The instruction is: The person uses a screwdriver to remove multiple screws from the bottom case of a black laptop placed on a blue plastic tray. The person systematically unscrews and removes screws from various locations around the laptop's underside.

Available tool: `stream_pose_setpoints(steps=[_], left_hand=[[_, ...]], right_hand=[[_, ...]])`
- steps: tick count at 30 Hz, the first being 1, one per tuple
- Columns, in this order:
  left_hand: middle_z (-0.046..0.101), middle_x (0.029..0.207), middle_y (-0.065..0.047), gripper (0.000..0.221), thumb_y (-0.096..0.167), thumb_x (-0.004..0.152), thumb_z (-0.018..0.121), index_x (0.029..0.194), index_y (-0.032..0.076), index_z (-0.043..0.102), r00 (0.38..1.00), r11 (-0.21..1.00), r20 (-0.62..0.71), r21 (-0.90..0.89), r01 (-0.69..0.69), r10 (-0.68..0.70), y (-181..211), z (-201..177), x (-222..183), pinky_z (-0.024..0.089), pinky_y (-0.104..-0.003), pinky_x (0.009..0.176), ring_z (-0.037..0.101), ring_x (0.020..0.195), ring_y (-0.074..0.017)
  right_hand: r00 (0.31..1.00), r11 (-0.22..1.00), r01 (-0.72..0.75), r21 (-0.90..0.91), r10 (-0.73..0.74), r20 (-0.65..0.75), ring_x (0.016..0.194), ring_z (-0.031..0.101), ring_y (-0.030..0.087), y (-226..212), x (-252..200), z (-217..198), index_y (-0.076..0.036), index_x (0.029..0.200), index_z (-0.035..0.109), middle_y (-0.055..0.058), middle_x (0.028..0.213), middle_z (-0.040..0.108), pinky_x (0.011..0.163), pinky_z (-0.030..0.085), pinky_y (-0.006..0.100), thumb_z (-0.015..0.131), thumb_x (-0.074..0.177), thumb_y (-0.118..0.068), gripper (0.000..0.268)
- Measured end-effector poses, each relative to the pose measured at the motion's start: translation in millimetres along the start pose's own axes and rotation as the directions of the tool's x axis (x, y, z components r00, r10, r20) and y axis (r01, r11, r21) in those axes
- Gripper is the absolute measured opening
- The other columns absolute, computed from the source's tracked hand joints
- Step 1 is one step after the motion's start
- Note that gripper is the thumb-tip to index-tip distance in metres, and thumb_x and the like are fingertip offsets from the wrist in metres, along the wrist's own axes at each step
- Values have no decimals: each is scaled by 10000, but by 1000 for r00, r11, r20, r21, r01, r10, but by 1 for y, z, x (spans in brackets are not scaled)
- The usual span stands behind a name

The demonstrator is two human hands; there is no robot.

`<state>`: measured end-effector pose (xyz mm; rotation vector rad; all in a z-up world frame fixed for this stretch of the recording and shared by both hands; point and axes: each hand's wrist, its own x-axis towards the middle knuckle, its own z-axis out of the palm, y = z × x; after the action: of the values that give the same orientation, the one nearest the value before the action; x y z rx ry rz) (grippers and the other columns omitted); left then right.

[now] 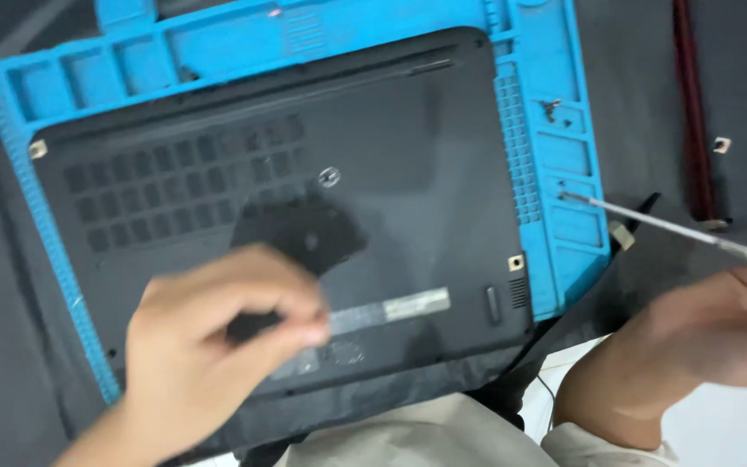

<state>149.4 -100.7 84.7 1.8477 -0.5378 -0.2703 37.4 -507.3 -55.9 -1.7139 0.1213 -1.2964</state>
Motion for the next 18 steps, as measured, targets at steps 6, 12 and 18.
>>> stream_pose_setpoints(steps=[6,12,18], left_hand=[[766,902,-115,189,-6,767,861,873,1,704,944,974,-331,-217,-64,-11,-26,24,-109,625,-319,738,767,826,-233],[767,969,-152,170,-70,821,846,883,-14,698,876,904,-480,-396,-162,-53,-24,37,-136,635,-337,765,757,869,-254],[769,1009,-124,192,-89,833,856,899,0,700,852,886,-515,-435,-163,-96,-23,32,-142,643,-301,756,766,894,-228]], right_hand=[[901,661,418,-623,-213,378,1172,560,159,-87,-13,37,105,1307,465,176,1292,547,1045,540,282,366,1188,-46,217],[906,845,-380,376,257,337,957,499,60,-107,-39,45,-96,1172,517,3,1058,531,795,425,132,475,1141,-35,81],[941,986,-149,-73,165,295,958,495,125,-128,-45,71,32,1125,478,93,1074,502,787,454,215,410,1061,114,124]])
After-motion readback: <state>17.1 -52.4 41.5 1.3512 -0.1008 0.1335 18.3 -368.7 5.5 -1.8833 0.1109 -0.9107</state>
